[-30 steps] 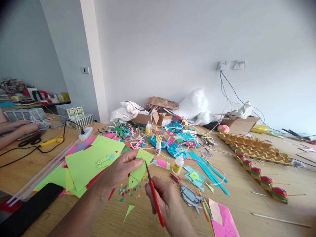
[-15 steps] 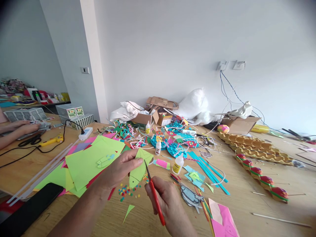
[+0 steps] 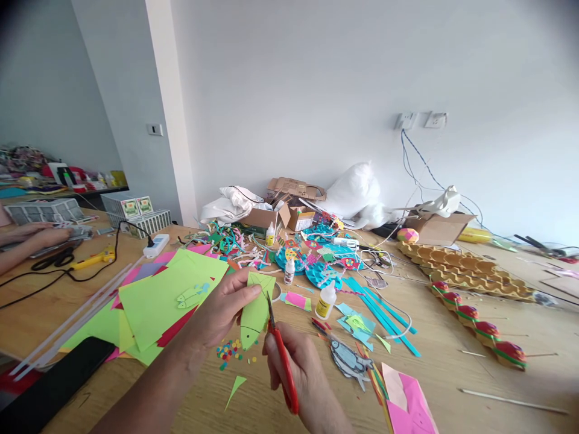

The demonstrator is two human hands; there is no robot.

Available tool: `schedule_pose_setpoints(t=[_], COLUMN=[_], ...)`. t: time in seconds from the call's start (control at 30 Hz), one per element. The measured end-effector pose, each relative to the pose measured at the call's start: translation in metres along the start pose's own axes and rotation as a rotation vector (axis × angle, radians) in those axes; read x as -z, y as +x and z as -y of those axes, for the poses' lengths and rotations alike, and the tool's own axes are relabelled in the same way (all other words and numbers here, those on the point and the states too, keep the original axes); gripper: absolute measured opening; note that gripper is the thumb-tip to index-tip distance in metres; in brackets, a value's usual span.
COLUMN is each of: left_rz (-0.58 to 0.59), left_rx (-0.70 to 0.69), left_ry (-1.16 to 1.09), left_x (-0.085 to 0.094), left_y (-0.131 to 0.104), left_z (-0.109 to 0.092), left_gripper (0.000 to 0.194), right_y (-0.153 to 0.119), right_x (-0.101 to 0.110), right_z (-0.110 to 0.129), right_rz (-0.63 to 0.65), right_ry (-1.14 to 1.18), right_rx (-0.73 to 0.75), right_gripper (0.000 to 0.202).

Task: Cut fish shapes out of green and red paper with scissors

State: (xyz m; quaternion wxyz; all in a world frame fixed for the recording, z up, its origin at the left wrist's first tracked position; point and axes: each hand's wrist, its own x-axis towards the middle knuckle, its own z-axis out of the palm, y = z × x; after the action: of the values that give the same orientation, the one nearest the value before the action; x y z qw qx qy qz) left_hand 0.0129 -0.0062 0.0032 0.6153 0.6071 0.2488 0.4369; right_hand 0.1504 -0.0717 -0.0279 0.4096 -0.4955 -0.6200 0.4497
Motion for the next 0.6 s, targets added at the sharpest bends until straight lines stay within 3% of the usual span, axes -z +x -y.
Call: schedule_pose_setpoints(t=[0.23,0.6], left_rz=[0.033,-0.038], left_rx=[0.038,0.1], left_ry=[-0.049,-0.084], left_x=[0.0,-0.006], left_y=[0.001,0.0], left_z=[0.0,0.004], left_gripper=[0.023,0.019], right_y=[-0.002,-0.003], right_x=[-0.001,-0.001], right_z=[-0.006,0.005], right_rz=[-0.038,-0.048], right_ry=[0.043,0.036], right_rx=[0.069,0.087], right_gripper=[0.052,0.051])
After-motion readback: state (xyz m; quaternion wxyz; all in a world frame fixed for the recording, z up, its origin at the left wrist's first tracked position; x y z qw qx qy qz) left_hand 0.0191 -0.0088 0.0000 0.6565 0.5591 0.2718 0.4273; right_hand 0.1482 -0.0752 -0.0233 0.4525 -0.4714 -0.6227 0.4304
